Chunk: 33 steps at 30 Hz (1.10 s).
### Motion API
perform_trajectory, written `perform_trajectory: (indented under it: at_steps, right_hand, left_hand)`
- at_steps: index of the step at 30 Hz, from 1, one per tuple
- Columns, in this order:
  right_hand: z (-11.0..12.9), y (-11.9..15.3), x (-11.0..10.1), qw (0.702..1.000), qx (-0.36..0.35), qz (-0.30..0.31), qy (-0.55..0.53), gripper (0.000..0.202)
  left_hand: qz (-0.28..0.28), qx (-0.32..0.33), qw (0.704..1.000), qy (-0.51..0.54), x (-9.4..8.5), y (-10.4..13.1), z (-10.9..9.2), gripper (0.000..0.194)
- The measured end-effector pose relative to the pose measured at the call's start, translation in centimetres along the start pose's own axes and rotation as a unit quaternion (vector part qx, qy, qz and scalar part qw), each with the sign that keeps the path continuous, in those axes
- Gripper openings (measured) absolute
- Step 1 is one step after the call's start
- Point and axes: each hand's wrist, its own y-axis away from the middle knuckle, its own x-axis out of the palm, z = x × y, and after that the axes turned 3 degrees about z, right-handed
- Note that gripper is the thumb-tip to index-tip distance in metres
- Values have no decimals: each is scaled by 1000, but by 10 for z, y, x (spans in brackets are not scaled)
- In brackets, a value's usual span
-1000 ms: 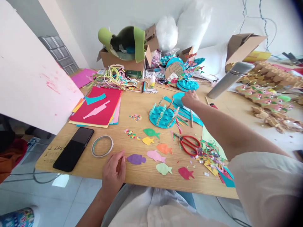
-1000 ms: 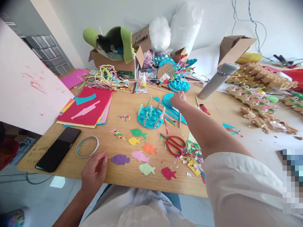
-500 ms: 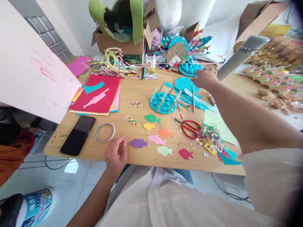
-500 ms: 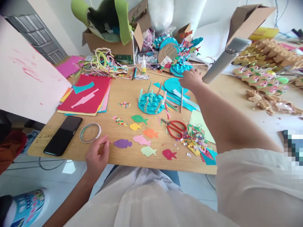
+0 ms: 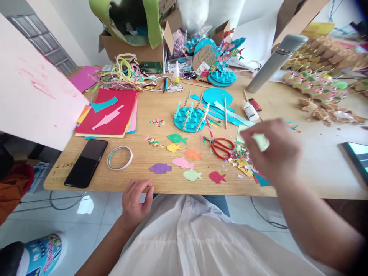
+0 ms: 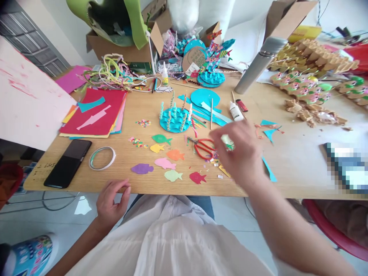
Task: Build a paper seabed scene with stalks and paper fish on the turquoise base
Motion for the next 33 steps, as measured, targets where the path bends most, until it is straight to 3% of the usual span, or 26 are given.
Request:
perform_trajectory:
  at_steps: [3,7,10,12,15,20,23,26,28,31,33]
  right_hand:
    - [40,54,12,983,-46,148,-94,13]
    - [65,96,32,979,-26,194,-60,15]
    - [68,106,42,975,-46,217,-14,41]
    - [67,109,46,972,-61,227,7,56]
    - [66,112,51,971,-71,227,19,59]
    - [67,123,54,978,-88,191,-4,27]
    - [71,126,53,980,-80,169,-62,20]
    - [76,122,50,976,-12,147,-161,15]
    - [78,115,47,958,89,134,-236,7]
    - [79,101,46,895,257,152,-331,18]
    - [79,91,47,841,324,182,-393,26]
  left_hand:
    - [-13,0,1000,10,7,-6,-8,32]
    - [-11,9,999,34,19,-10,-18,31]
    - [-4,22,999,44,24,-11,-21,33]
    - [0,27,998,50,25,-11,-22,35]
    - [0,23,998,55,25,-9,-22,37]
    - [-3,17,999,50,26,-6,-23,38]
    - [1,14,999,49,27,-6,-25,34]
    - [4,1,997,71,27,-11,-28,33]
    - [10,-33,994,108,27,-17,-31,29]
    - [39,-116,973,194,27,-33,-38,14]
    - [74,-170,949,256,28,-46,-44,13]
